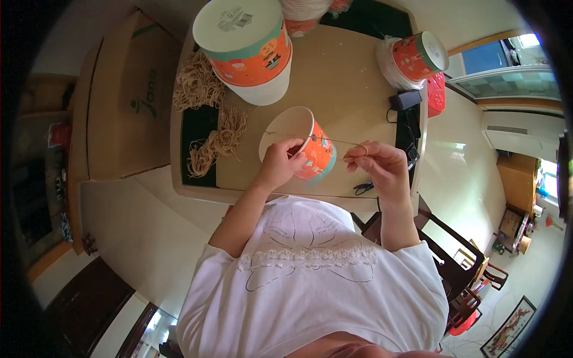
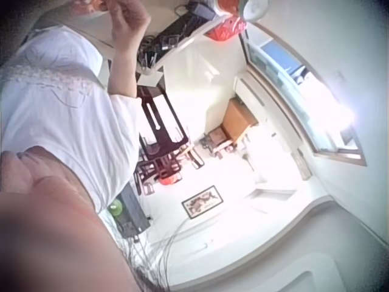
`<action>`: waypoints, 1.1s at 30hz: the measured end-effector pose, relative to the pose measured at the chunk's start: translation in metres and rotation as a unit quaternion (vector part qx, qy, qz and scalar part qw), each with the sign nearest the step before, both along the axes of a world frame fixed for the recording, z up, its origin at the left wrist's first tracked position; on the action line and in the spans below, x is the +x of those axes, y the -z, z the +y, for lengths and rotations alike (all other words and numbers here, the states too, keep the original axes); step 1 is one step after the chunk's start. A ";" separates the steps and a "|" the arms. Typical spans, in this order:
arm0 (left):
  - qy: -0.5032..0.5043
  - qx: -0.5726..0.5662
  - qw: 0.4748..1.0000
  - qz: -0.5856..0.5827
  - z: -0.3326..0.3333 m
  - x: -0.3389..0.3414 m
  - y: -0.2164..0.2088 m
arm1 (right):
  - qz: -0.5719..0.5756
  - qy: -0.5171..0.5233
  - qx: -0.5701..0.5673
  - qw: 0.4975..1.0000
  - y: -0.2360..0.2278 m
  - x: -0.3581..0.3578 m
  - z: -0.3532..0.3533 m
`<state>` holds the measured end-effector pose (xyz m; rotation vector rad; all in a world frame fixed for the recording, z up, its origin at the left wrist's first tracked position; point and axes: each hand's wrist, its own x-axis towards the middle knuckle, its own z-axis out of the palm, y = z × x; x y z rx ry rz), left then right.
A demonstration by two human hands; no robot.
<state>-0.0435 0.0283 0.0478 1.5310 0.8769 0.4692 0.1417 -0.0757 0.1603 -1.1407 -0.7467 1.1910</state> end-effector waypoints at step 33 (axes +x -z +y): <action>0.043 -0.014 0.996 0.077 -0.008 -0.012 0.007 | -0.386 -0.058 -0.026 0.920 0.105 -0.028 0.028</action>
